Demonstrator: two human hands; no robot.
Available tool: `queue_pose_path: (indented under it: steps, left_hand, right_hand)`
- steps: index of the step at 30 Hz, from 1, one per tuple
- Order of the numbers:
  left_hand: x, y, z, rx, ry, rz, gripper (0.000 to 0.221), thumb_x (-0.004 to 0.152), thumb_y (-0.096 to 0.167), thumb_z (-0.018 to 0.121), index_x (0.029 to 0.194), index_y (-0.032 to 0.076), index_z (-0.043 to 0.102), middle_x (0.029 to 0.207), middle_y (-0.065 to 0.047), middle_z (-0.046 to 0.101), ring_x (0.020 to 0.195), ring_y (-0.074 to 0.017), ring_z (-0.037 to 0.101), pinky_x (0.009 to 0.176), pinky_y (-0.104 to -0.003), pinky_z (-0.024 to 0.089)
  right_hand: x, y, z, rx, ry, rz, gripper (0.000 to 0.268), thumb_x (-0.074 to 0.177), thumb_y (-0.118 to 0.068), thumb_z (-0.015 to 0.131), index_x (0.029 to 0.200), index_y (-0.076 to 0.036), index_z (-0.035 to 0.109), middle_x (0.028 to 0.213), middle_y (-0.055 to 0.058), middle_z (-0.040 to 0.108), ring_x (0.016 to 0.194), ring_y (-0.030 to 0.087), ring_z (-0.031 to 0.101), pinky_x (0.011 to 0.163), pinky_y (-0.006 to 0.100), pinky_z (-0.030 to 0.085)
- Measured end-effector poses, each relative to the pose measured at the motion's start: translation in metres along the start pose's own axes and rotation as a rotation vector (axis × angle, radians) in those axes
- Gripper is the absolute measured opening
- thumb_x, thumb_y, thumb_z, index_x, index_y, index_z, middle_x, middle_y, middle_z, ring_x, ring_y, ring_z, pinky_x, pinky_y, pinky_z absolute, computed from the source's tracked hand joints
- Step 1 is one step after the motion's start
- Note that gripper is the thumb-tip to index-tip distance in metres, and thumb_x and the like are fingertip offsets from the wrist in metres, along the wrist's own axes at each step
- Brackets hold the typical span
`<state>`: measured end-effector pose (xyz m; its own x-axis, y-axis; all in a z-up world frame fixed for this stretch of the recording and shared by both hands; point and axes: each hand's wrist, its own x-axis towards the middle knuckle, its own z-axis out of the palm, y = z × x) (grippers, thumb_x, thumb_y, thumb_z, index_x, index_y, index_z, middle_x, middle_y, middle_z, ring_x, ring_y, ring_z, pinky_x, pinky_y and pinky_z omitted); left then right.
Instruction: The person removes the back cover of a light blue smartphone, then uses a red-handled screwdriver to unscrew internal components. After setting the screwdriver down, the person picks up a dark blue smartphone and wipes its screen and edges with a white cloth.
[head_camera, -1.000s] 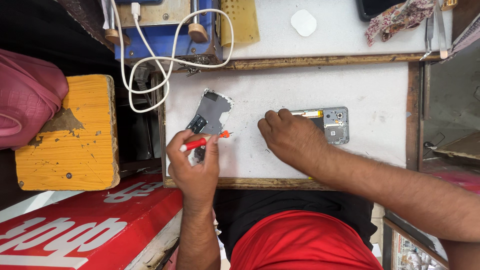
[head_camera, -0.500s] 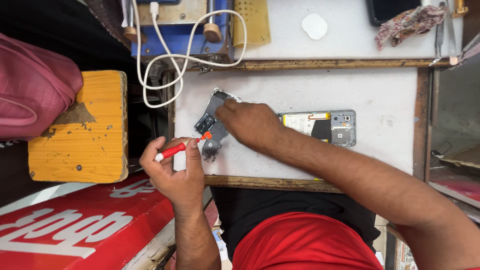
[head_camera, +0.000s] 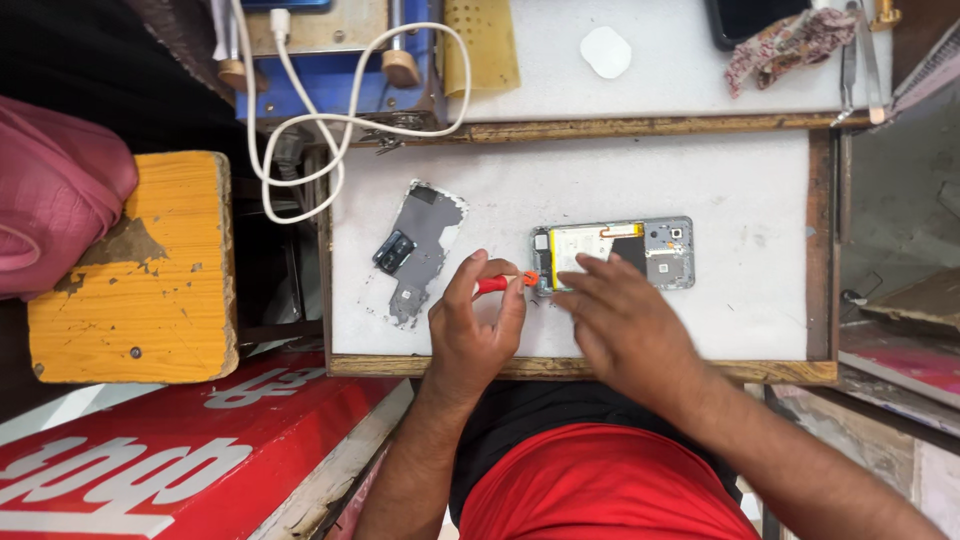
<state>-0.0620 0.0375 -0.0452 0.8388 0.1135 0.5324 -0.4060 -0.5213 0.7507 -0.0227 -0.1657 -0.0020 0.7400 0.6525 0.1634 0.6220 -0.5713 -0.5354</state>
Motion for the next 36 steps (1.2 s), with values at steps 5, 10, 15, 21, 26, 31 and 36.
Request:
queue_pose_path:
  steps: [5, 10, 15, 21, 26, 31, 36]
  left_hand:
    - [0.007, 0.001, 0.007, 0.091, -0.033, 0.006, 0.060, 0.095, -0.006, 0.073, 0.140, 0.004, 0.034, 0.102, -0.017, 0.072, 0.091, -0.0270, 0.078, 0.080, -0.037, 0.066]
    - [0.021, 0.013, 0.001, 0.042, -0.164, 0.096, 0.056, 0.099, -0.008, 0.067, 0.139, 0.010, 0.033, 0.112, -0.018, 0.070, 0.101, -0.0316, 0.076, 0.087, -0.039, 0.065]
    - [0.024, 0.022, -0.004, 0.127, -0.323, 0.155, 0.052, 0.095, -0.005, 0.067, 0.135, 0.015, 0.040, 0.109, -0.014, 0.071, 0.100, -0.0316, 0.075, 0.085, -0.042, 0.064]
    - [0.030, 0.014, 0.004, 0.185, -0.269, 0.000, 0.049, 0.099, 0.007, 0.079, 0.132, 0.013, 0.044, 0.098, -0.009, 0.068, 0.086, -0.0250, 0.074, 0.071, -0.037, 0.062]
    - [0.028, 0.025, -0.006, 0.147, -0.341, 0.127, 0.047, 0.094, -0.006, 0.065, 0.133, 0.013, 0.046, 0.109, -0.014, 0.070, 0.099, -0.0306, 0.075, 0.081, -0.037, 0.065]
    - [0.028, 0.022, -0.001, 0.312, -0.237, 0.072, 0.045, 0.095, 0.009, 0.079, 0.128, 0.010, 0.048, 0.095, -0.010, 0.068, 0.085, -0.0271, 0.073, 0.069, -0.038, 0.060]
    - [0.025, 0.020, 0.001, 0.294, -0.213, 0.030, 0.046, 0.098, 0.007, 0.079, 0.129, 0.007, 0.046, 0.097, -0.010, 0.068, 0.084, -0.0269, 0.073, 0.070, -0.040, 0.060]
  right_hand:
    - [-0.023, 0.006, 0.016, -0.103, -0.086, -0.001, 0.039, 0.087, -0.016, 0.068, 0.126, -0.009, 0.069, 0.142, 0.012, 0.059, 0.142, 0.032, 0.045, 0.118, 0.060, 0.030]
    - [-0.027, 0.010, 0.021, -0.092, -0.074, 0.019, 0.035, 0.091, -0.018, 0.068, 0.126, -0.011, 0.069, 0.144, 0.009, 0.058, 0.145, 0.029, 0.044, 0.121, 0.060, 0.030]
    - [-0.028, 0.012, 0.022, -0.091, -0.117, 0.036, 0.036, 0.090, -0.019, 0.068, 0.125, -0.010, 0.069, 0.144, 0.010, 0.057, 0.145, 0.029, 0.043, 0.120, 0.060, 0.030]
    - [-0.027, 0.012, 0.024, -0.117, -0.126, 0.029, 0.038, 0.092, -0.022, 0.066, 0.128, -0.011, 0.067, 0.146, 0.008, 0.056, 0.145, 0.028, 0.042, 0.121, 0.059, 0.028]
    - [-0.029, 0.015, 0.024, -0.105, -0.151, 0.043, 0.037, 0.092, -0.023, 0.066, 0.127, -0.011, 0.067, 0.146, 0.010, 0.055, 0.146, 0.028, 0.040, 0.121, 0.058, 0.027]
    - [-0.029, 0.014, 0.024, -0.107, -0.118, 0.029, 0.037, 0.092, -0.023, 0.065, 0.128, -0.012, 0.067, 0.147, 0.007, 0.055, 0.146, 0.027, 0.040, 0.122, 0.058, 0.026]
    - [-0.028, 0.014, 0.023, -0.094, -0.143, 0.038, 0.037, 0.093, -0.024, 0.066, 0.127, -0.012, 0.067, 0.147, 0.008, 0.055, 0.146, 0.027, 0.040, 0.121, 0.057, 0.027]
